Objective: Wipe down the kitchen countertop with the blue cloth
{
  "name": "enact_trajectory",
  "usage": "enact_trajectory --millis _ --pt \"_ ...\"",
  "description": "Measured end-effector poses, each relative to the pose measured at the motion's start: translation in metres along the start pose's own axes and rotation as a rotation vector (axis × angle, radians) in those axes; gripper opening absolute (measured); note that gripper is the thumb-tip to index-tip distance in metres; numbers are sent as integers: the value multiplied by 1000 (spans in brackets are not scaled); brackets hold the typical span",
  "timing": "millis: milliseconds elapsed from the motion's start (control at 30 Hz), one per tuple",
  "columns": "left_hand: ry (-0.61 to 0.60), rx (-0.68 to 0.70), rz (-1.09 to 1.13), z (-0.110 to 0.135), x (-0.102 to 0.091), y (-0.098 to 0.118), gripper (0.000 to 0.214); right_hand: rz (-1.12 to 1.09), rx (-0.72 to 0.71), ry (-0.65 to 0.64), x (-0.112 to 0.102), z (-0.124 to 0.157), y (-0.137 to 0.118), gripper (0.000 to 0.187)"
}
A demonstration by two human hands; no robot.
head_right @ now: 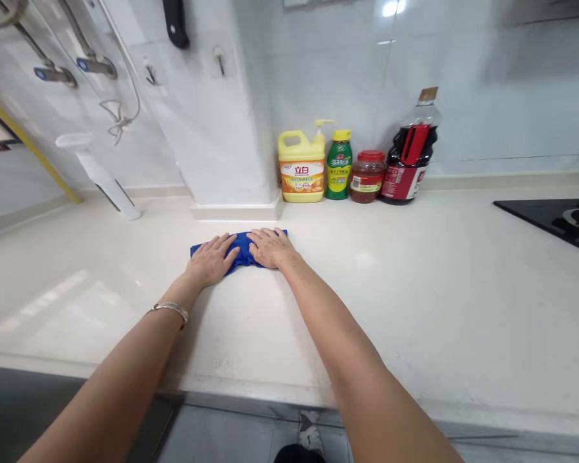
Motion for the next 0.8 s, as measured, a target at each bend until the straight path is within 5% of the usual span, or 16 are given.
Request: enact_trajectory --millis 367,800 --pt "-7 194 -11 70 19 102 62 -8 16 51 -14 144 51 58" --pt "-95 485 41 120 48 242 63 -24 135 66 -26 320 130 59"
Point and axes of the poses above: each hand's wrist, its own z-axis away from the middle knuckle, its own x-axis out of the palm, y = z × x, the point moved 2 cm from there along -z, towards the middle knuckle, and after that the axes turned 13 degrees about z, right-handed, at the moved point
